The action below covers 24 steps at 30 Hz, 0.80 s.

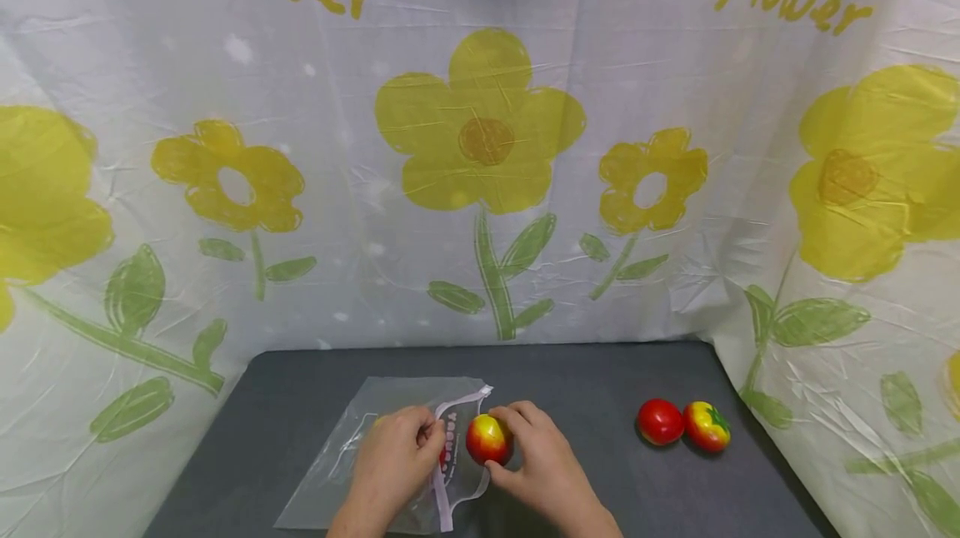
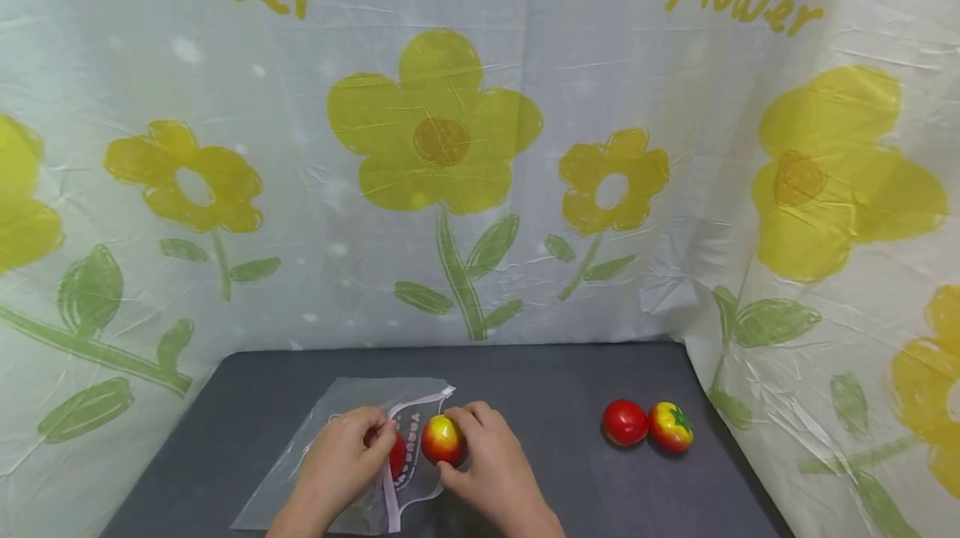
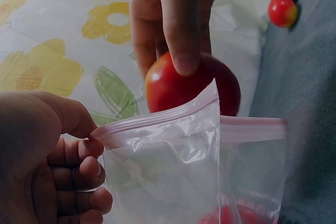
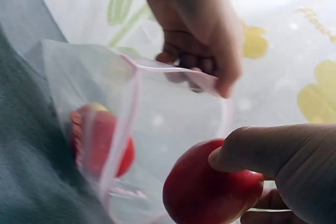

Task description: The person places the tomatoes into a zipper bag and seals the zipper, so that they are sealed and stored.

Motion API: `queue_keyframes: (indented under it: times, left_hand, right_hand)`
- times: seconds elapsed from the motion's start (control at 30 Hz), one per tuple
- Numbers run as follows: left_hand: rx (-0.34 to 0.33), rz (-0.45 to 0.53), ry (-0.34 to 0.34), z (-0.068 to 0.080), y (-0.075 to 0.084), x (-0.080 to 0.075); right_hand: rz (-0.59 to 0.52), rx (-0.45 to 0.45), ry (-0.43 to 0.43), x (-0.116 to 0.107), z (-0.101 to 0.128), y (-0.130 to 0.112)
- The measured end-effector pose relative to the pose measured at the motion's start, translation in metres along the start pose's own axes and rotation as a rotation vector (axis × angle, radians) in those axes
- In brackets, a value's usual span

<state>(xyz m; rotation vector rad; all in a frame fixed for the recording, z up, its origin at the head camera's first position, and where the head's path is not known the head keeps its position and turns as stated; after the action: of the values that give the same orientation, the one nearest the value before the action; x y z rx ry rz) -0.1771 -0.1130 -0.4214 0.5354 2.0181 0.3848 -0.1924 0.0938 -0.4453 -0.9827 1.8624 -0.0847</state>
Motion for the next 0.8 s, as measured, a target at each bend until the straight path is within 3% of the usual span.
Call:
queue_keyframes:
  times: [0.4,0.6,0.8]
  left_hand:
    - [-0.008,0.020,-0.020,0.000,0.001,-0.001]
    - [0.017,0.018,-0.004,0.002,0.001,0.000]
    - [-0.016,0.012,-0.063,0.002,0.004,0.000]
  right_hand:
    - [-0.056,-0.035,-0.156,0.033,-0.004,-0.007]
    - [-0.035,-0.054,-0.196,0.044,-0.007,-0.010]
    - [0.018,-0.082,-0.201,0.054,-0.011,-0.015]
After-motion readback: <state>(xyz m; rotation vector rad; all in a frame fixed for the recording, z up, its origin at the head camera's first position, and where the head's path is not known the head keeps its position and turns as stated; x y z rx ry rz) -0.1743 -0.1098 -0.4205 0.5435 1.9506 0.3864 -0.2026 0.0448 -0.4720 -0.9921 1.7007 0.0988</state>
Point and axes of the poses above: each hand's wrist, its own z-axis away from the middle knuckle, its own x-axis out of the palm, y = z × x, the point moved 1 cm from there along -z, towards the middle knuckle, and after that the axes turned 5 degrees about y, right-handed, at the moved point
